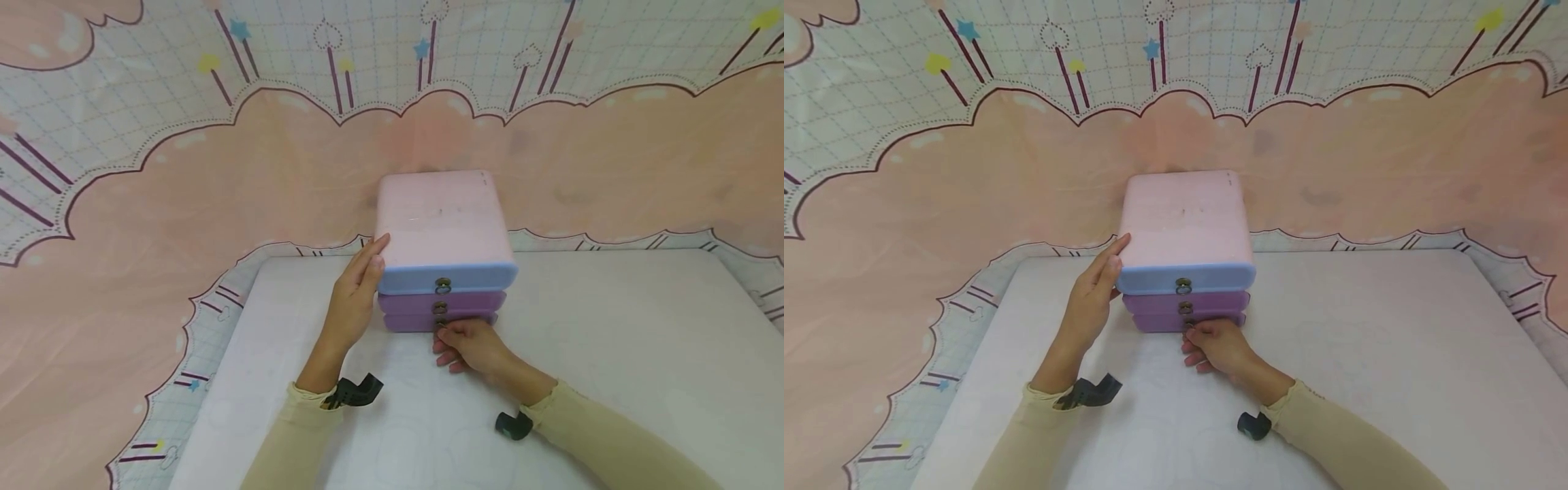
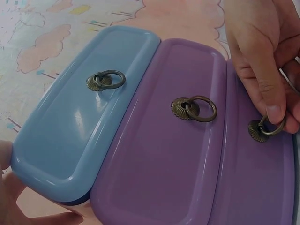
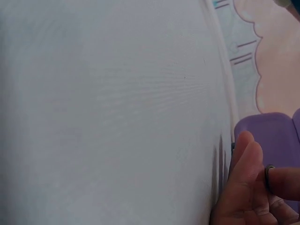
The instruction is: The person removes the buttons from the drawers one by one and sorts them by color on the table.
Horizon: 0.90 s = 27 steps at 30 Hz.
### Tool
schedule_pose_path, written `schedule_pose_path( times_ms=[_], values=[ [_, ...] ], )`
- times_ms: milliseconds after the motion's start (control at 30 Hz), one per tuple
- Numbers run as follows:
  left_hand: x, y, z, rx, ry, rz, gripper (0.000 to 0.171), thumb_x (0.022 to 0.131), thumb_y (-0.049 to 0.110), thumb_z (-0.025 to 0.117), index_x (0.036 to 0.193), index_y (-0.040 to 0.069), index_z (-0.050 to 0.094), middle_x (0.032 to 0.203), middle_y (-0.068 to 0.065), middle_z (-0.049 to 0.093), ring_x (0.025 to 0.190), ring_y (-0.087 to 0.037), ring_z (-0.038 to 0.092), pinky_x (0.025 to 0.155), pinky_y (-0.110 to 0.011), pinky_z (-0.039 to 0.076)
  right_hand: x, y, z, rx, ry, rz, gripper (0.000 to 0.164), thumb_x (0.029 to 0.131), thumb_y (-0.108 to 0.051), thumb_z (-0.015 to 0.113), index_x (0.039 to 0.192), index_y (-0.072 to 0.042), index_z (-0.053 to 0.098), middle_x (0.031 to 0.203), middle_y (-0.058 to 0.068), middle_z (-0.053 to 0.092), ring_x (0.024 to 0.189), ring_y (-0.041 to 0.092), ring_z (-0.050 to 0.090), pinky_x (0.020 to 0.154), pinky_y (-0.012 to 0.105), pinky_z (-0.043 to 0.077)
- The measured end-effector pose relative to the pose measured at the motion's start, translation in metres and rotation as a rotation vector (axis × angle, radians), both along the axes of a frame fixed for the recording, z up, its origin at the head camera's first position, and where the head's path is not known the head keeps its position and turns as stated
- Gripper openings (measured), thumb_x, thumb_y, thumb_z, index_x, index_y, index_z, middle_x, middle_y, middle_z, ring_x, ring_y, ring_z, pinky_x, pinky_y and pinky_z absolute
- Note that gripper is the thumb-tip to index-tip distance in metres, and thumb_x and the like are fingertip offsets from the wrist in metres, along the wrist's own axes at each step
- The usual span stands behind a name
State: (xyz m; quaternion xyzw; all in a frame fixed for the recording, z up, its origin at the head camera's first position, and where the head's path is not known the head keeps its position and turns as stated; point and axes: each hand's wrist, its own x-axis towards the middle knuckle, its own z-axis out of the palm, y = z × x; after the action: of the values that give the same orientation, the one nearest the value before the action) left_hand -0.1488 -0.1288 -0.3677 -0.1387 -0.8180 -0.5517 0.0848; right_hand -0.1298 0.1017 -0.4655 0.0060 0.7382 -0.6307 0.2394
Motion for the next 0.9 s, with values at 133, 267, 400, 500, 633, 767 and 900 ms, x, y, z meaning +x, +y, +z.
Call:
schedule_pose_path(
  times_ms=[133, 267, 400, 500, 633, 767, 900],
  values=[
    [0.0006, -0.0010, -0.0003, -0.002, -0.002, 0.003, 0.044, 0.111, 0.039, 0.040, 0.154, 0.031, 0.047, 0.162, 0.012, 0.039, 0.156, -0.015, 0.026, 0.127, -0.047, 0.024, 0.0004, -0.0003, -0.0008, 0.000, 0.010, 0.008, 0.029, 0.104, -0.020, 0.059, 0.105, 0.006, 0.071, 0.090, 0.007, 0.076, 0.073, 0.012, 0.074, 0.061, 0.028, 0.060],
    [0.0014, -0.0014, -0.0004, 0.009, -0.012, 0.000, 0.044, 0.111, 0.039, 0.041, 0.154, 0.032, 0.047, 0.162, 0.012, 0.038, 0.156, -0.011, 0.025, 0.127, -0.046, 0.024, 0.0018, 0.0000, -0.0002, 0.001, 0.004, 0.005, 0.029, 0.104, -0.020, 0.059, 0.105, 0.006, 0.071, 0.089, 0.006, 0.076, 0.073, 0.012, 0.074, 0.061, 0.028, 0.059],
    [0.0017, -0.0018, -0.0001, 0.013, -0.007, -0.002, 0.043, 0.111, 0.039, 0.041, 0.153, 0.031, 0.047, 0.162, 0.012, 0.038, 0.155, -0.009, 0.025, 0.127, -0.045, 0.024, 0.0027, -0.0002, 0.0012, 0.003, 0.001, 0.001, 0.029, 0.104, -0.020, 0.060, 0.105, 0.007, 0.071, 0.088, 0.006, 0.076, 0.073, 0.012, 0.073, 0.061, 0.028, 0.059],
    [0.0011, -0.0020, 0.0000, 0.014, 0.006, -0.006, 0.044, 0.111, 0.038, 0.041, 0.154, 0.030, 0.047, 0.162, 0.011, 0.039, 0.156, -0.011, 0.025, 0.127, -0.045, 0.024, 0.0029, -0.0010, 0.0022, 0.007, 0.010, 0.001, 0.028, 0.103, -0.020, 0.060, 0.104, 0.006, 0.071, 0.088, 0.007, 0.076, 0.073, 0.013, 0.073, 0.060, 0.028, 0.059],
    [0.0004, -0.0023, -0.0006, 0.011, 0.012, -0.013, 0.044, 0.111, 0.038, 0.040, 0.154, 0.030, 0.047, 0.162, 0.011, 0.040, 0.156, -0.016, 0.026, 0.127, -0.046, 0.024, 0.0025, -0.0013, 0.0030, 0.018, 0.014, 0.000, 0.028, 0.103, -0.019, 0.060, 0.103, 0.006, 0.072, 0.088, 0.008, 0.076, 0.072, 0.014, 0.073, 0.060, 0.029, 0.059],
    [-0.0004, -0.0024, -0.0013, 0.003, 0.011, -0.013, 0.044, 0.111, 0.039, 0.040, 0.154, 0.031, 0.047, 0.162, 0.011, 0.039, 0.156, -0.015, 0.025, 0.127, -0.047, 0.024, 0.0025, -0.0009, 0.0046, 0.029, 0.005, -0.001, 0.028, 0.103, -0.019, 0.060, 0.104, 0.007, 0.072, 0.088, 0.008, 0.076, 0.073, 0.014, 0.073, 0.060, 0.029, 0.059],
    [-0.0013, -0.0024, -0.0014, 0.002, 0.016, -0.015, 0.044, 0.111, 0.040, 0.039, 0.154, 0.032, 0.046, 0.162, 0.011, 0.039, 0.155, -0.011, 0.025, 0.127, -0.047, 0.024, 0.0021, -0.0009, 0.0064, 0.036, -0.003, -0.004, 0.027, 0.103, -0.018, 0.061, 0.104, 0.006, 0.072, 0.087, 0.007, 0.076, 0.073, 0.014, 0.073, 0.061, 0.029, 0.059]
  ],
)
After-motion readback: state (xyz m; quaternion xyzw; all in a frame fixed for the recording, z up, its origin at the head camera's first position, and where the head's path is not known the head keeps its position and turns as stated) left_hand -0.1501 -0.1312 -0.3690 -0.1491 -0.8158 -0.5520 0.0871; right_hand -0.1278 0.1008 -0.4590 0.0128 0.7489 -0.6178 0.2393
